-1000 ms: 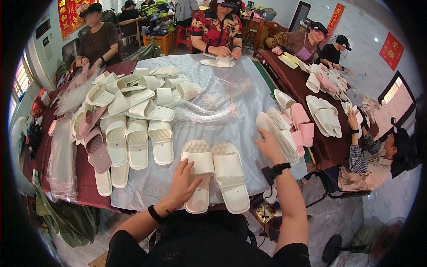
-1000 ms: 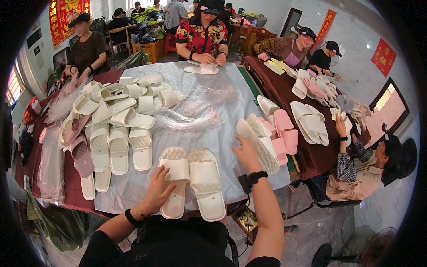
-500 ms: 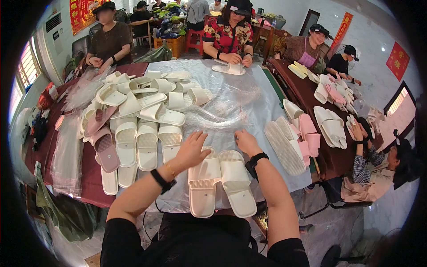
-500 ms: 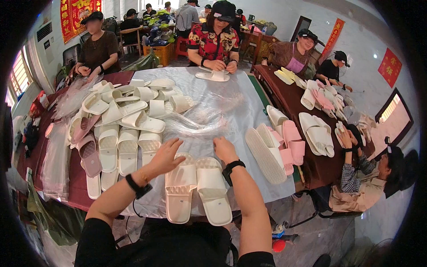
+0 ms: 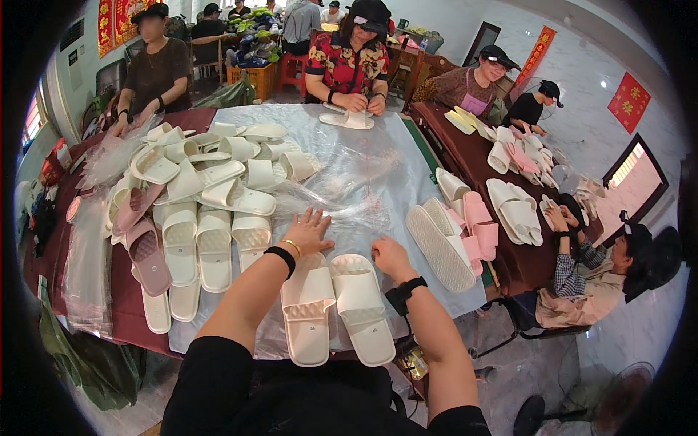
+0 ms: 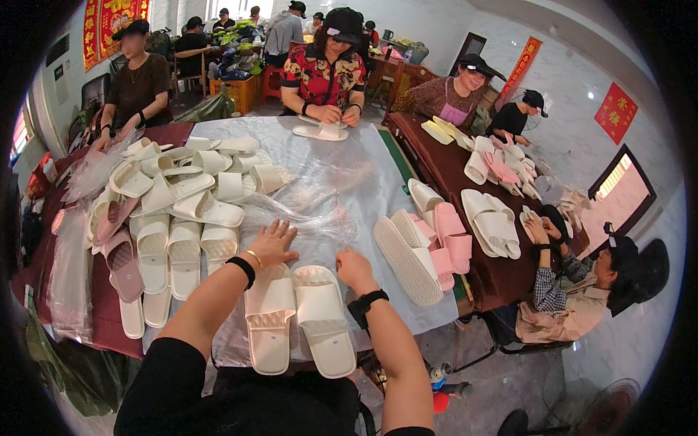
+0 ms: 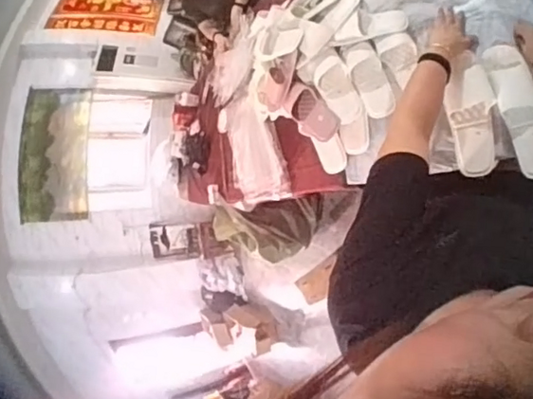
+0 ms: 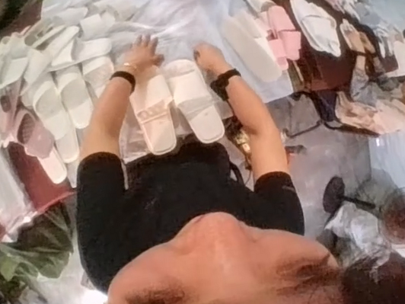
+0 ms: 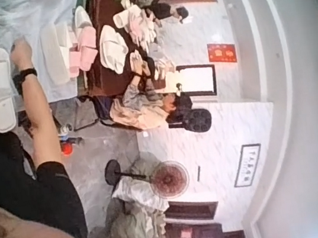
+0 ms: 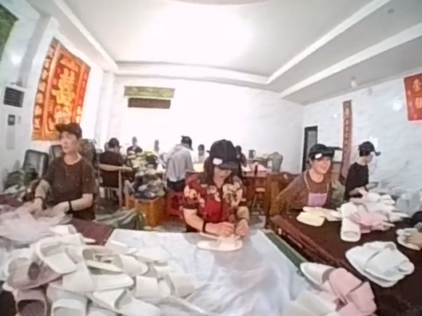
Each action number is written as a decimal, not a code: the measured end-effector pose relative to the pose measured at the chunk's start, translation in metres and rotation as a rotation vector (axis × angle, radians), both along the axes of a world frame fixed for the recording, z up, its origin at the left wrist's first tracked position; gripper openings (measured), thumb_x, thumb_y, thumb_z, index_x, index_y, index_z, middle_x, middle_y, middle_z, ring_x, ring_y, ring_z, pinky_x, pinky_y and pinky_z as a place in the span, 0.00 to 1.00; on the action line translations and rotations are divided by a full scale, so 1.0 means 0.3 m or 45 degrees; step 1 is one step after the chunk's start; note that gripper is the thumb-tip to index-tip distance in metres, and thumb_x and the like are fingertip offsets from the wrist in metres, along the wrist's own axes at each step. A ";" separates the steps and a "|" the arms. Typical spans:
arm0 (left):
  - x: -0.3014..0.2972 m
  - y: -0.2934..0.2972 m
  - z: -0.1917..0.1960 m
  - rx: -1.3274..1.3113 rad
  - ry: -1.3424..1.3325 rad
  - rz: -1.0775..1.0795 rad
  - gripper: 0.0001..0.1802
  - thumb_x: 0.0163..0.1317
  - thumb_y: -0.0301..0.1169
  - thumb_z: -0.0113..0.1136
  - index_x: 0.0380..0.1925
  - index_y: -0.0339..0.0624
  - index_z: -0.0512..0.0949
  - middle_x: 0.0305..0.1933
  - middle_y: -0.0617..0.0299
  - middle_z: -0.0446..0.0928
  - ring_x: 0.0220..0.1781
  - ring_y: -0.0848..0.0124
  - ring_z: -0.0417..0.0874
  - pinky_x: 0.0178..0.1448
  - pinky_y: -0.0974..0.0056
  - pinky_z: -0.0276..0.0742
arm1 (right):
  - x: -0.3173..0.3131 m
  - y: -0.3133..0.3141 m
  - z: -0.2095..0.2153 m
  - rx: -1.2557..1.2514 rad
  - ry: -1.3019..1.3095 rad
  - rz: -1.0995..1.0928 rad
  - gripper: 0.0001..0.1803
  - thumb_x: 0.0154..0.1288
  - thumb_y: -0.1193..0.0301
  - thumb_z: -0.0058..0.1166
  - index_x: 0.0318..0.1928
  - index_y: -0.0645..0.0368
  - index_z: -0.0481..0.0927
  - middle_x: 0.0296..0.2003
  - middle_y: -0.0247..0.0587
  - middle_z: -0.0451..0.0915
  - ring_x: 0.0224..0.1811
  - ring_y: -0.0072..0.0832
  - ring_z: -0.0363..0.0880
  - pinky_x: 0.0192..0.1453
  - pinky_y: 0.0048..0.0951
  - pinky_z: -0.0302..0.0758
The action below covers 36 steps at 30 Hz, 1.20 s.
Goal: The recorder is inspecting and tidying up loose threads on white and pink slippers in a shoe manufacturing facility.
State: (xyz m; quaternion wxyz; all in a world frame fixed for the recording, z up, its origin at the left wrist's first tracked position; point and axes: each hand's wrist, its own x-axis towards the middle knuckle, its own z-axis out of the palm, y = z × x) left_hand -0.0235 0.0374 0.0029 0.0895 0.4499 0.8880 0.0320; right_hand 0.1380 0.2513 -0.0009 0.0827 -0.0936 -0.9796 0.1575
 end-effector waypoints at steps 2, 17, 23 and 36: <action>-0.001 -0.007 -0.006 0.032 -0.016 0.008 0.45 0.64 0.65 0.45 0.74 0.52 0.53 0.79 0.52 0.45 0.80 0.51 0.42 0.76 0.39 0.44 | 0.035 0.034 -0.003 0.013 -0.026 -0.027 0.08 0.56 0.72 0.50 0.31 0.57 0.82 0.34 0.49 0.81 0.39 0.49 0.79 0.42 0.46 0.75; -0.025 -0.029 0.022 0.121 -0.027 0.097 0.44 0.63 0.62 0.50 0.73 0.51 0.55 0.79 0.51 0.46 0.80 0.51 0.42 0.77 0.41 0.44 | 0.492 0.118 0.183 -0.439 0.254 -0.354 0.07 0.55 0.73 0.58 0.30 0.65 0.82 0.26 0.49 0.80 0.28 0.38 0.80 0.33 0.34 0.74; 0.105 -0.099 0.185 0.716 -0.006 0.033 0.33 0.60 0.38 0.64 0.65 0.48 0.67 0.63 0.48 0.68 0.61 0.52 0.72 0.60 0.51 0.71 | 0.576 -0.071 0.246 -0.568 0.377 -0.229 0.03 0.57 0.78 0.58 0.32 0.64 0.81 0.26 0.43 0.78 0.26 0.32 0.77 0.31 0.28 0.72; 0.692 -0.382 0.111 0.572 -0.234 -0.268 0.17 0.57 0.35 0.65 0.46 0.46 0.77 0.34 0.54 0.80 0.36 0.53 0.82 0.40 0.54 0.78 | 0.626 -0.386 0.187 -0.446 0.216 0.206 0.03 0.57 0.74 0.59 0.33 0.59 0.80 0.31 0.45 0.78 0.33 0.46 0.79 0.36 0.40 0.76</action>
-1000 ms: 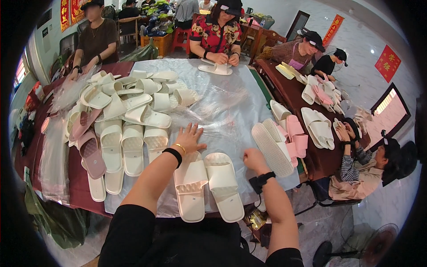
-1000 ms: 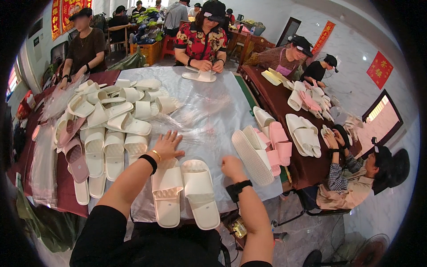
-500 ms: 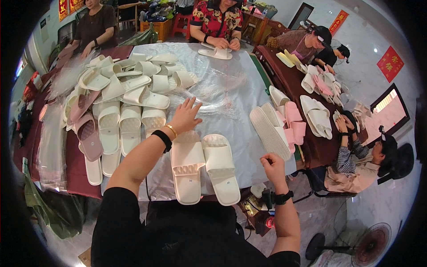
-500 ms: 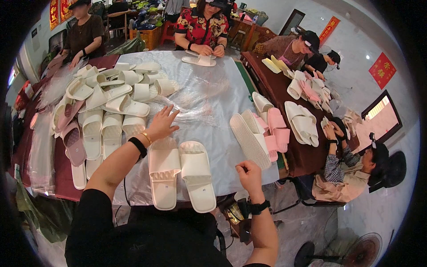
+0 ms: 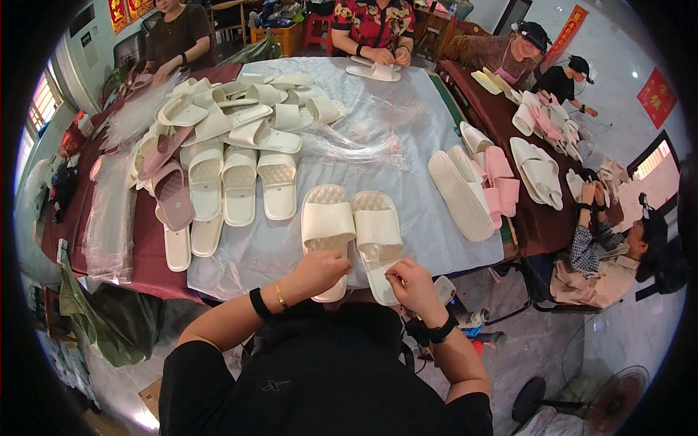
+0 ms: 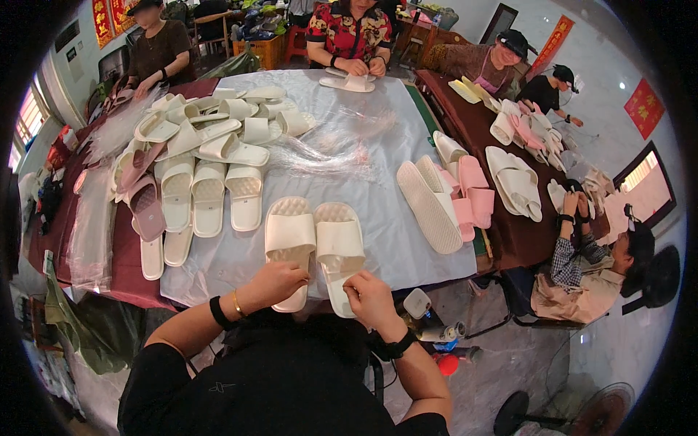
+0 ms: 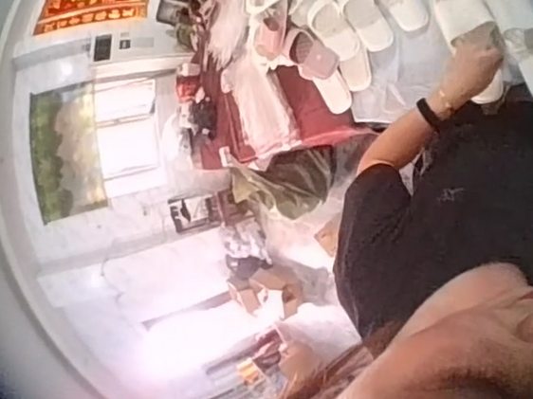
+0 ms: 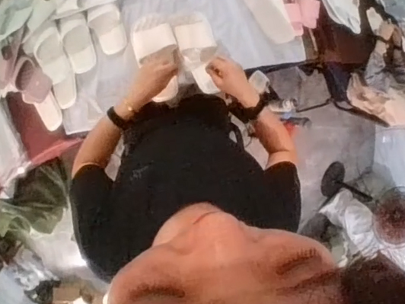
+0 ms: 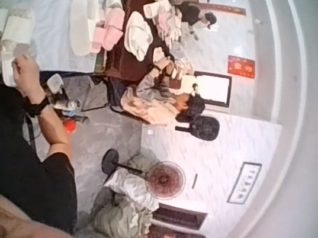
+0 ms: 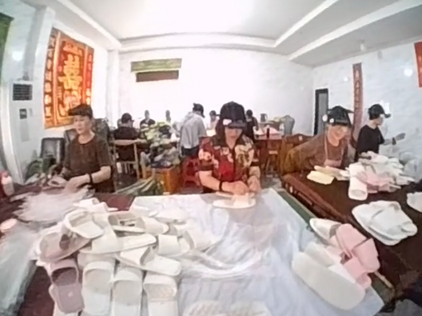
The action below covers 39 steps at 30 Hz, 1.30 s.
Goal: The recorder is inspecting and tidying up loose threads on white and pink slippers in a shoe manufacturing facility.
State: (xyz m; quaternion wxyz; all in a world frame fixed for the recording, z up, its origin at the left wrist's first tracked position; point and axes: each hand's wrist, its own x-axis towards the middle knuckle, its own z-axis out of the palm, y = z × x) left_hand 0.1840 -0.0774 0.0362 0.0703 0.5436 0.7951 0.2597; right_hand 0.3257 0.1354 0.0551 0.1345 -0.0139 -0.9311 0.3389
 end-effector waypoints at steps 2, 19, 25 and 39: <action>0.027 -0.020 -0.014 0.098 0.001 0.084 0.16 0.56 0.34 0.64 0.45 0.46 0.77 0.33 0.55 0.81 0.36 0.55 0.83 0.38 0.55 0.79 | 0.013 -0.012 -0.005 0.008 -0.022 0.019 0.03 0.57 0.74 0.58 0.32 0.59 0.80 0.31 0.45 0.78 0.34 0.46 0.79 0.37 0.40 0.76; 0.036 -0.048 0.003 0.140 0.014 -0.067 0.05 0.57 0.31 0.60 0.32 0.44 0.78 0.27 0.59 0.75 0.30 0.59 0.80 0.33 0.57 0.76 | 0.060 -0.016 0.011 0.070 -0.171 0.020 0.04 0.55 0.75 0.58 0.32 0.59 0.79 0.31 0.45 0.77 0.35 0.45 0.79 0.38 0.40 0.76; 0.038 -0.072 0.019 0.093 -0.104 -0.319 0.05 0.56 0.31 0.61 0.32 0.44 0.78 0.28 0.58 0.75 0.32 0.58 0.81 0.35 0.56 0.77 | 0.057 -0.003 0.007 0.058 -0.206 0.033 0.04 0.54 0.75 0.59 0.32 0.58 0.79 0.30 0.44 0.76 0.34 0.45 0.79 0.37 0.41 0.76; -0.067 -0.042 -0.052 0.190 0.104 0.185 0.17 0.55 0.27 0.61 0.46 0.38 0.78 0.39 0.55 0.80 0.40 0.58 0.82 0.43 0.58 0.80 | -0.142 -0.052 -0.062 0.195 0.004 -0.024 0.13 0.56 0.75 0.57 0.44 0.61 0.78 0.36 0.47 0.77 0.37 0.48 0.78 0.39 0.43 0.76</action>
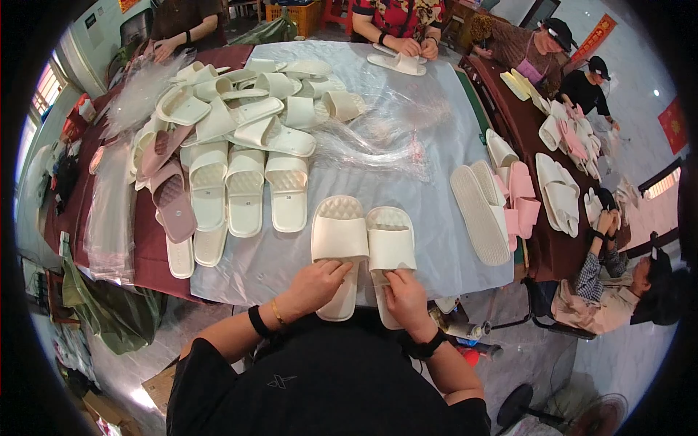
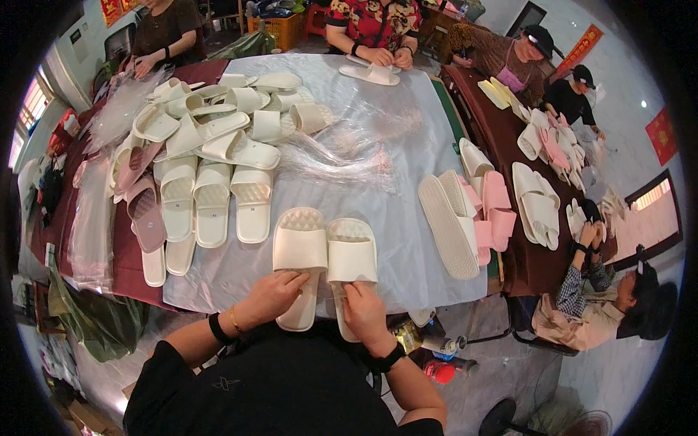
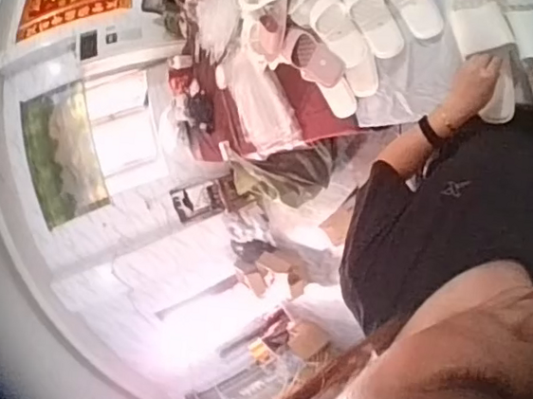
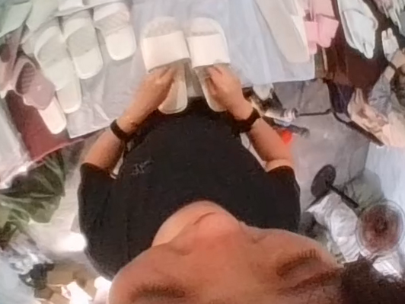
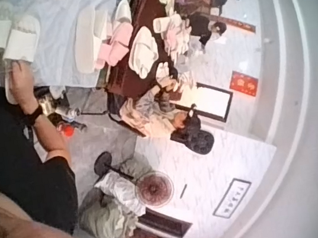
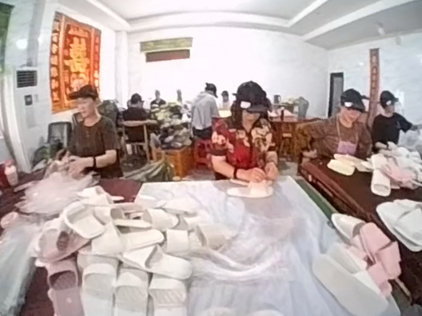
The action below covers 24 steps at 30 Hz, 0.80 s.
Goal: The recorder is inspecting and tidying up loose threads on white and pink slippers in a shoe manufacturing facility.
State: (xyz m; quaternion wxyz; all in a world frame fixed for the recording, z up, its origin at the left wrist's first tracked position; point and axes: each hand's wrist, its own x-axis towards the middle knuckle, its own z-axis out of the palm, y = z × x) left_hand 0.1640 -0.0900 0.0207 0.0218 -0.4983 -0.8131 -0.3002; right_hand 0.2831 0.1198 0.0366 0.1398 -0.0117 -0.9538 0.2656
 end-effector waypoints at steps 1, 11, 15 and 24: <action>0.001 -0.003 0.005 0.007 -0.009 0.013 0.18 0.55 0.27 0.60 0.48 0.37 0.78 0.41 0.55 0.80 0.42 0.59 0.82 0.45 0.58 0.80 | -0.007 -0.004 0.000 0.018 -0.007 -0.008 0.14 0.56 0.76 0.57 0.45 0.62 0.77 0.37 0.47 0.77 0.38 0.48 0.78 0.39 0.43 0.76; -0.001 -0.034 0.021 0.024 0.078 -0.033 0.19 0.54 0.27 0.59 0.48 0.40 0.78 0.34 0.59 0.78 0.35 0.61 0.82 0.38 0.60 0.80 | 0.007 -0.039 -0.023 0.015 -0.087 -0.074 0.24 0.56 0.76 0.58 0.55 0.66 0.74 0.48 0.55 0.76 0.46 0.51 0.78 0.48 0.42 0.77; 0.033 -0.015 0.012 -0.104 0.043 -0.149 0.15 0.55 0.28 0.58 0.44 0.42 0.79 0.28 0.61 0.75 0.30 0.62 0.81 0.32 0.60 0.78 | 0.011 -0.049 -0.032 -0.005 -0.076 -0.078 0.27 0.56 0.76 0.59 0.57 0.66 0.72 0.50 0.56 0.75 0.48 0.52 0.77 0.50 0.42 0.76; 0.002 0.069 -0.060 -0.091 0.067 0.013 0.05 0.57 0.31 0.60 0.27 0.43 0.76 0.25 0.58 0.75 0.27 0.59 0.81 0.29 0.58 0.77 | 0.013 -0.059 -0.001 -0.036 -0.060 -0.080 0.26 0.56 0.76 0.58 0.58 0.66 0.72 0.53 0.56 0.74 0.49 0.52 0.77 0.50 0.42 0.76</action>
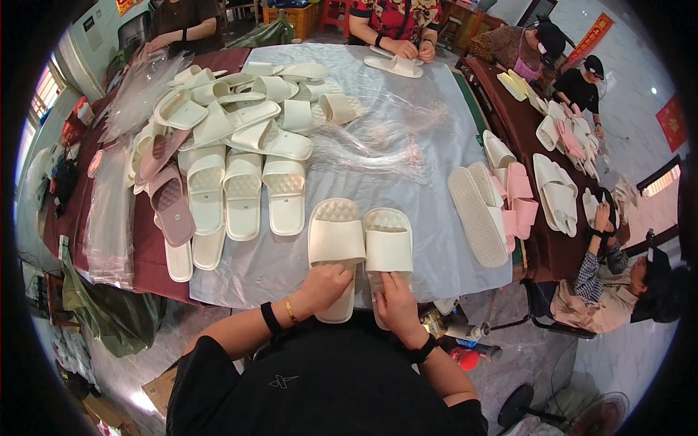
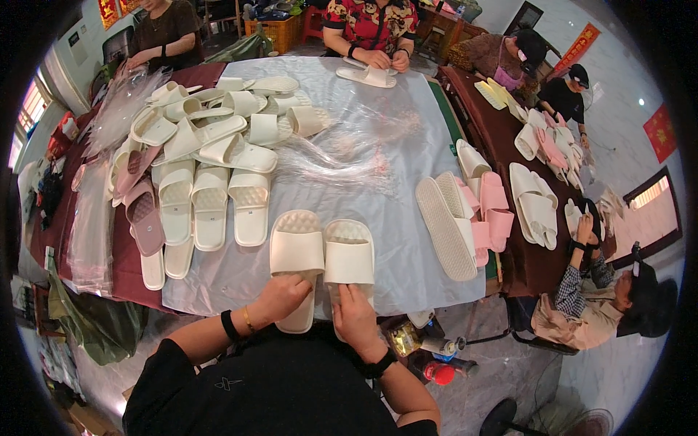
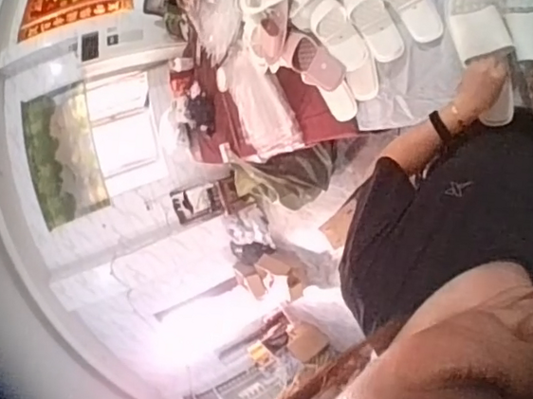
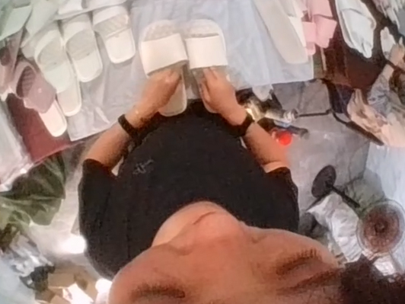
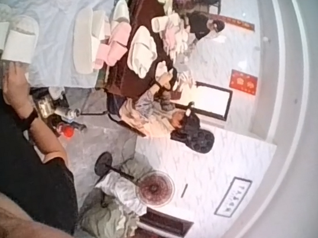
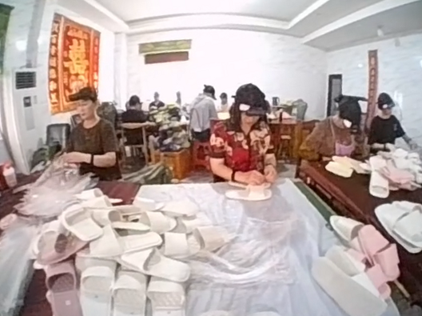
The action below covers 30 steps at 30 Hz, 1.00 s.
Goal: The recorder is inspecting and tidying up loose threads on white and pink slippers in a shoe manufacturing facility.
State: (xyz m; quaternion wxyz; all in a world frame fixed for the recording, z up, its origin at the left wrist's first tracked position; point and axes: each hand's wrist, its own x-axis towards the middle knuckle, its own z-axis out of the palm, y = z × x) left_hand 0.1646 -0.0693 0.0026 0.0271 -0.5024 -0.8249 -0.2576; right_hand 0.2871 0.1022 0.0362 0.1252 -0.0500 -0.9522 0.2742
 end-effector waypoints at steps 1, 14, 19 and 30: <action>-0.003 0.003 -0.001 0.036 -0.007 0.028 0.05 0.57 0.31 0.60 0.27 0.43 0.76 0.24 0.58 0.75 0.27 0.59 0.81 0.29 0.58 0.77 | 0.003 0.001 0.004 -0.007 0.012 0.008 0.25 0.56 0.77 0.58 0.56 0.65 0.73 0.51 0.55 0.76 0.48 0.51 0.77 0.49 0.41 0.77; -0.014 0.015 -0.001 0.094 0.090 0.103 0.05 0.57 0.31 0.61 0.26 0.44 0.76 0.23 0.60 0.75 0.25 0.61 0.81 0.27 0.59 0.76 | -0.196 0.214 0.065 -0.089 0.089 -0.300 0.08 0.62 0.71 0.54 0.38 0.60 0.82 0.33 0.48 0.81 0.34 0.47 0.79 0.38 0.43 0.76; -0.007 0.014 0.006 0.109 0.114 0.111 0.05 0.57 0.31 0.61 0.27 0.44 0.77 0.23 0.60 0.74 0.25 0.62 0.81 0.27 0.59 0.76 | -0.363 0.275 0.047 0.148 -0.180 -0.380 0.14 0.58 0.62 0.58 0.32 0.62 0.85 0.31 0.52 0.83 0.33 0.49 0.82 0.37 0.45 0.77; 0.003 0.007 0.007 0.113 0.173 0.123 0.04 0.55 0.28 0.57 0.30 0.42 0.77 0.28 0.60 0.74 0.30 0.64 0.80 0.33 0.62 0.77 | -0.504 0.271 0.028 0.243 -0.669 -0.432 0.12 0.51 0.68 0.58 0.33 0.63 0.85 0.34 0.56 0.84 0.39 0.52 0.83 0.42 0.46 0.80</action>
